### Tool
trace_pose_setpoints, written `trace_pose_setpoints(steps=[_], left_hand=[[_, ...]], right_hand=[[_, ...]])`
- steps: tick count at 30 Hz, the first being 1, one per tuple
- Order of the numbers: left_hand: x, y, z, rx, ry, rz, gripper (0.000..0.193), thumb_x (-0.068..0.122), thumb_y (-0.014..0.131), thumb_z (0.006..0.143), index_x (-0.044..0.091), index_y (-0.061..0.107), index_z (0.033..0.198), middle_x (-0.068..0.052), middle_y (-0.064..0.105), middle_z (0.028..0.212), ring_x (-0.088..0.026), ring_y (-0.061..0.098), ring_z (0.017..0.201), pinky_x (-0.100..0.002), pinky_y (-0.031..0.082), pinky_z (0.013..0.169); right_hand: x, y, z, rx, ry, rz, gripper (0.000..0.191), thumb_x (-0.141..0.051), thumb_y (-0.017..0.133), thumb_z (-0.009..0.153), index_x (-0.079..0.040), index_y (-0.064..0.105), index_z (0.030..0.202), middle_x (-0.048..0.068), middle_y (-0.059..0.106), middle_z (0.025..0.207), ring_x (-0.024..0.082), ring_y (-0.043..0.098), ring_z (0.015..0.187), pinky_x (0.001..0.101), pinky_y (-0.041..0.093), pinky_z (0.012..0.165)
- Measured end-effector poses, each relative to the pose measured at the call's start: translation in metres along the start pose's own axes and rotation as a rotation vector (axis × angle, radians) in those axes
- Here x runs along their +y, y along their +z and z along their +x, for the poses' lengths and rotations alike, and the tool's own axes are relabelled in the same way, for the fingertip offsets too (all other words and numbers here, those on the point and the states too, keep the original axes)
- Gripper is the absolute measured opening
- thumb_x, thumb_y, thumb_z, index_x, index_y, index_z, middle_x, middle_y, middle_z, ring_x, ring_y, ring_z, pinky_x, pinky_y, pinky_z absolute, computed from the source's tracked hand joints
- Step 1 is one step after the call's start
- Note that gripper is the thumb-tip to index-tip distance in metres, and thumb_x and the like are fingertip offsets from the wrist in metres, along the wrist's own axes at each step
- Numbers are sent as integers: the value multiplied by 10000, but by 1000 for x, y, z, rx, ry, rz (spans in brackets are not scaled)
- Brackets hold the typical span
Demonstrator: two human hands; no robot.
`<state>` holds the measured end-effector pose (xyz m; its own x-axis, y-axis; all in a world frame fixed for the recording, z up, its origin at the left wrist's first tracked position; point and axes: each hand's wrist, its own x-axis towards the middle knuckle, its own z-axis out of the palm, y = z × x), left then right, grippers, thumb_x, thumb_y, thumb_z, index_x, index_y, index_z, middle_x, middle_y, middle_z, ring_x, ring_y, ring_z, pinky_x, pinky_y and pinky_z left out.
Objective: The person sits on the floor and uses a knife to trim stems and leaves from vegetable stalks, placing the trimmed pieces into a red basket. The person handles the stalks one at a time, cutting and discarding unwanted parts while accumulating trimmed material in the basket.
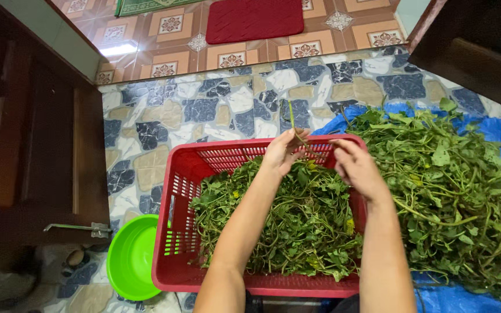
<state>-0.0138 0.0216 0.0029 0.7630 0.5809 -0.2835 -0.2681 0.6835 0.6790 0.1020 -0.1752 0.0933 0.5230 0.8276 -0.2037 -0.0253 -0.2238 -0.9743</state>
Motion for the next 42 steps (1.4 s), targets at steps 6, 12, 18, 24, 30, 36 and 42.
trace_pose_setpoints(steps=[6,12,18,24,30,36,42], left_hand=[[-4,-2,8,-41,207,-145,282,241,617,1100,-10,671,1215,-37,608,912,-175,563,832,-327,485,756],[3,8,0,67,166,-231,264,252,582,1031,36,622,1177,-61,656,999,-207,645,926,-364,536,841],[1,8,2,45,171,-233,253,247,585,1044,23,628,1151,-79,646,1020,-233,650,934,-391,540,861],[-1,0,5,-30,198,-113,220,230,567,1065,28,627,1126,-94,680,994,-215,669,919,-364,550,849],[-22,23,2,-16,275,264,197,162,566,1048,12,681,1103,-52,709,939,-137,670,845,-305,544,806],[-13,28,-6,-66,353,289,187,145,601,1049,-4,704,1095,-45,712,915,-122,668,824,-264,544,791],[-10,24,-9,-28,505,410,179,125,643,1026,-21,711,1105,-53,734,927,-107,678,844,-258,549,794]], right_hand=[[8,20,5,-86,37,114,525,-300,543,1004,-140,449,1495,-14,499,596,82,402,460,242,320,419],[17,23,9,-146,-18,220,573,-287,523,1032,-125,403,1568,-34,512,626,58,433,485,220,347,438],[21,28,10,-70,-8,110,511,-242,556,1013,-157,529,1516,-61,468,620,47,388,478,218,310,432],[37,25,18,16,-72,91,417,-235,572,1031,-156,629,1436,-112,515,705,16,417,549,201,312,479],[48,26,28,514,-230,-201,380,-285,597,1067,-135,637,1413,-65,524,643,25,456,561,245,381,497],[28,3,18,537,-6,89,456,-303,547,1064,-112,578,1477,-45,441,613,77,379,502,277,279,433],[11,10,5,-67,-77,318,579,-395,503,1039,-98,439,1532,-37,484,635,47,419,491,201,329,425]])
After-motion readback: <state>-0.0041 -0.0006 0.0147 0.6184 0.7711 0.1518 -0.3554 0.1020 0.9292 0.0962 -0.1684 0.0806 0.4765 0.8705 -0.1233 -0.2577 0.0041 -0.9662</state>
